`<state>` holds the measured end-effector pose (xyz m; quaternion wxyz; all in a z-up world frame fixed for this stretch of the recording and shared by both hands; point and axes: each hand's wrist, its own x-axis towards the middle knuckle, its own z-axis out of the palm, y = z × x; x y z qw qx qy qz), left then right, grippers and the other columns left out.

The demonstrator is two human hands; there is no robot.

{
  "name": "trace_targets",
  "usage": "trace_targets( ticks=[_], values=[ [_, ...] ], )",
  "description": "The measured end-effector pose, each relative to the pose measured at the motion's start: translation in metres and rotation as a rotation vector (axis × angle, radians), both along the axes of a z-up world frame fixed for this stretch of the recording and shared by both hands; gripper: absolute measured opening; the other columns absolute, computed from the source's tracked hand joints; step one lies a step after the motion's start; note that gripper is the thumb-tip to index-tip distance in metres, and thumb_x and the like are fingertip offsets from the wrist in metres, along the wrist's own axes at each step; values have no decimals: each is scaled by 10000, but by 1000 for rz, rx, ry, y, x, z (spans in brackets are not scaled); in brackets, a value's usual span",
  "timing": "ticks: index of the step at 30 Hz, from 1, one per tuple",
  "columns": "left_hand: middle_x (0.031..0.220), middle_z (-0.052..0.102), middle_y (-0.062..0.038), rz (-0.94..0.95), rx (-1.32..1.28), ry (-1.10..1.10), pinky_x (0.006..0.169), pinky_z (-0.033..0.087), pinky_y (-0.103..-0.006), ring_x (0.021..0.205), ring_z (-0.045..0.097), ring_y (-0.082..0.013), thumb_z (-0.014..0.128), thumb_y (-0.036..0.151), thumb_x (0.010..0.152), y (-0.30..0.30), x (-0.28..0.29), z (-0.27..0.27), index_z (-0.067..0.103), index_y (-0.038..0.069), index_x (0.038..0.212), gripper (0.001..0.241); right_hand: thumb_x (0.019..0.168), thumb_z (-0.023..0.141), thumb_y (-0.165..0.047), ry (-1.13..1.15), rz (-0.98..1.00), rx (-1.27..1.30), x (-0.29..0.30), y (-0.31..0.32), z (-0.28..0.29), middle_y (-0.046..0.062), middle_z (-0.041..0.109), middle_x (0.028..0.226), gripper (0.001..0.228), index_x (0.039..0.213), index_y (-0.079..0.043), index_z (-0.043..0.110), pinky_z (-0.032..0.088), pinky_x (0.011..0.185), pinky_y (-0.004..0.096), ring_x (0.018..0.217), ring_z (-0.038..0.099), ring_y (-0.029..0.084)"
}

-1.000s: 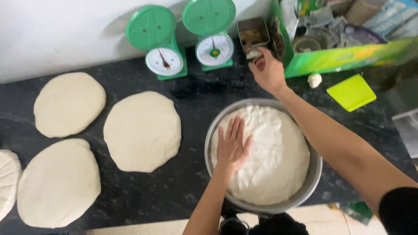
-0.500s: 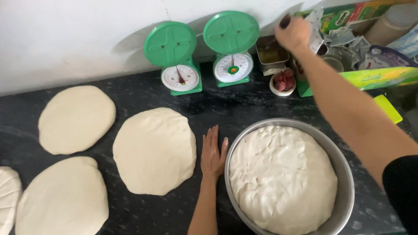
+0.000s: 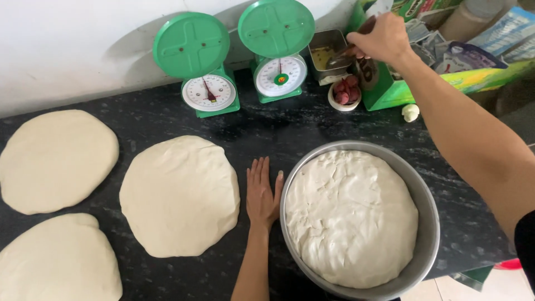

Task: Dividing dough rounds into uniform patterns using a manual press machine.

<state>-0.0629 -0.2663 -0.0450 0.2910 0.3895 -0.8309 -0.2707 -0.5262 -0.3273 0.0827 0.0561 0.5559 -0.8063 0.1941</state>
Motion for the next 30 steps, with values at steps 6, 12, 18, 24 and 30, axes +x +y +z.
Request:
trace_targets(
  ticks=[6, 12, 18, 24, 30],
  values=[
    [1543, 488, -231, 0, -13, -9, 1259, 213, -495, 1502, 358, -381, 461, 419, 1066, 0, 0, -1, 477, -20, 1496, 614, 1023, 710, -407, -86, -15, -27, -3, 14, 18, 8, 722, 684, 462, 788, -20, 806, 595, 710, 277, 602, 681, 103],
    [1533, 494, -228, 13, -1, -21, 1255, 224, -491, 1497, 365, -379, 460, 430, 1062, 0, -1, 2, 478, -16, 1495, 622, 1041, 703, -358, -268, 33, -106, 0, 25, 35, 50, 753, 845, 376, 1068, 6, 793, 627, 774, 301, 728, 739, 121],
    [1527, 505, -233, 10, -27, -18, 1250, 249, -502, 1483, 386, -392, 478, 406, 1067, -4, -2, -10, 486, -13, 1492, 597, 994, 739, -297, 192, 359, 141, 16, 28, 30, 142, 774, 1118, 357, 1321, -158, 773, 583, 894, 431, 994, 732, 277],
    [1520, 520, -232, -3, -30, 14, 1255, 268, -515, 1480, 397, -409, 482, 401, 1079, -3, -2, -10, 489, -8, 1497, 584, 1066, 621, -245, -201, 399, 349, 7, 91, 41, 138, 756, 1143, 320, 1352, -128, 705, 576, 866, 443, 1024, 718, 273],
    [1535, 511, -223, 2, -28, 15, 1269, 246, -517, 1498, 380, -401, 436, 440, 1098, -1, -2, -14, 477, 8, 1515, 602, 956, 712, -305, -329, 325, 574, 87, 216, 94, 94, 806, 1044, 325, 1250, -179, 764, 631, 820, 357, 908, 770, 217]
  ],
)
